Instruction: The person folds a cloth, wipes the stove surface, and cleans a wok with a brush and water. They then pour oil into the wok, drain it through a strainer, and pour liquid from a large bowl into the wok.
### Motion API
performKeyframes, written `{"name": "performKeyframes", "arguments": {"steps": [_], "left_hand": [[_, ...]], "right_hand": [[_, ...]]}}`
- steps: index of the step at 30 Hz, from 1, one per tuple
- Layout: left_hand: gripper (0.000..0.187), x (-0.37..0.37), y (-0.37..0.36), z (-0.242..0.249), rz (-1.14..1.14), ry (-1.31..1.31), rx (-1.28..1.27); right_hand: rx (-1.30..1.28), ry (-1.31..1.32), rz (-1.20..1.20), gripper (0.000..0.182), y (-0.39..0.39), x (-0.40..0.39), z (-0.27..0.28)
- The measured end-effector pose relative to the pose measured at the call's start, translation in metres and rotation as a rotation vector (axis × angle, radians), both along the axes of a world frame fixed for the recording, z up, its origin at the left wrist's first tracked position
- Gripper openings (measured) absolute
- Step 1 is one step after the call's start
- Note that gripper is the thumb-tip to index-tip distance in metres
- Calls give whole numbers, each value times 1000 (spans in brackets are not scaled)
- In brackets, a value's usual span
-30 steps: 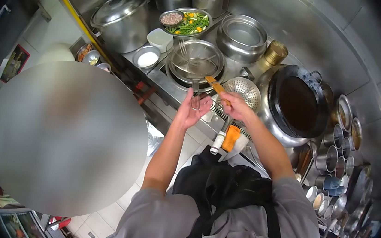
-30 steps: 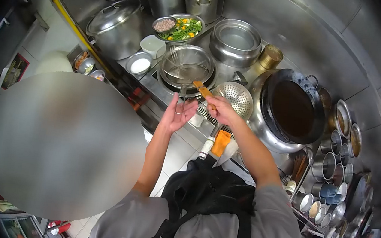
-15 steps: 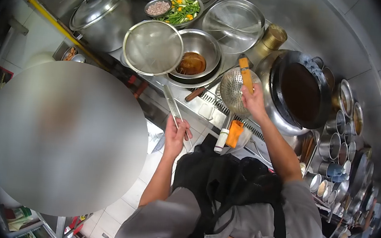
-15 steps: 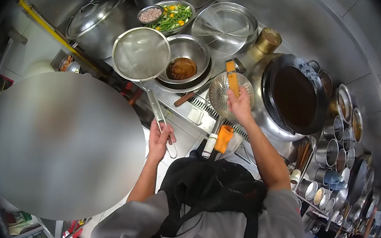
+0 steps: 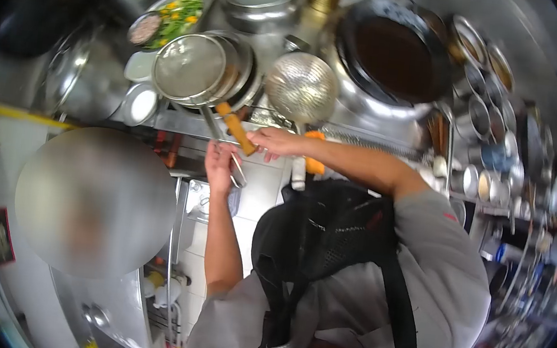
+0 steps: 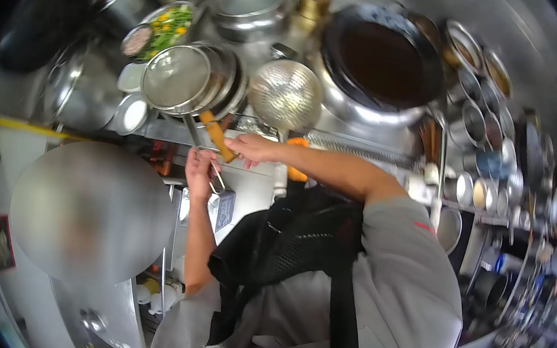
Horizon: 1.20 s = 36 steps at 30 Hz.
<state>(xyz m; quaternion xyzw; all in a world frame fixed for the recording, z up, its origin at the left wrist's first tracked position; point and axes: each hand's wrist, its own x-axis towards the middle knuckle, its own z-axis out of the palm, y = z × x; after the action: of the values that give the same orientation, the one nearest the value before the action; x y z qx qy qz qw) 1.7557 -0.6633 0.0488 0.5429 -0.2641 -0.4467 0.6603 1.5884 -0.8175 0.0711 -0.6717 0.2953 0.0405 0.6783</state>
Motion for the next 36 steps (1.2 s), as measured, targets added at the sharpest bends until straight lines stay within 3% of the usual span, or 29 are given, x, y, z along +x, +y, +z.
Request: {"name": "performKeyframes", "arguments": {"steps": [3,5,7,8,11,12,14,15,17,19,20,23,25,27,29,30,31,34,36], "left_hand": [[12,8,0,-11,-69,40,98],[29,14,3,-3,-68,11,178],[54,16,9,19,54,-192,263],[72,27,13,17,56,-427,343],[62,48,20,16,154,-1065,459],[62,43,17,26,143,-1070,469],[47,20,4,58,317,-1531,181],[47,8,-4,65,302,-1538,183],[37,-23,-23,73,204,-1214,68],[23,-85,-30,68,-136,-772,162],[22,-125,-30,83,-354,-727,381],[25,-203,-9,37,-730,-548,408],[33,-219,8,-20,-727,-529,447],[43,-227,13,-54,-554,-855,500],[57,-225,10,-57,-513,-928,572],[62,-230,5,-52,-487,-956,607],[67,-234,1,-47,-458,-984,645],[76,-231,-16,-72,-361,-1111,603],[78,-226,-38,-93,-215,-1135,544]], "right_hand": [[-262,-3,82,79,3,-46,4],[-168,15,56,76,4,-93,-4],[-182,130,46,69,7,-148,6],[-151,119,-83,64,14,-180,-1],[-30,111,-529,51,47,-269,4],[-62,156,-636,49,58,-299,1],[-150,247,-801,47,81,-362,-16],[-207,289,-861,46,93,-389,-26],[-374,501,-863,42,112,-421,-12],[-456,523,-875,41,123,-455,-14],[-551,545,-880,39,124,-472,-17],[-481,540,-1036,38,127,-502,-15],[-585,533,-1039,37,129,-521,-24],[-699,546,-1065,36,129,-544,-33],[-921,639,-1022,33,123,-568,-41],[-884,657,-1088,31,120,-577,-41],[-1063,724,-1057,35,115,-587,-48],[-1033,754,-1089,48,101,-612,-69],[-949,871,-939,71,93,-621,-85]]}}
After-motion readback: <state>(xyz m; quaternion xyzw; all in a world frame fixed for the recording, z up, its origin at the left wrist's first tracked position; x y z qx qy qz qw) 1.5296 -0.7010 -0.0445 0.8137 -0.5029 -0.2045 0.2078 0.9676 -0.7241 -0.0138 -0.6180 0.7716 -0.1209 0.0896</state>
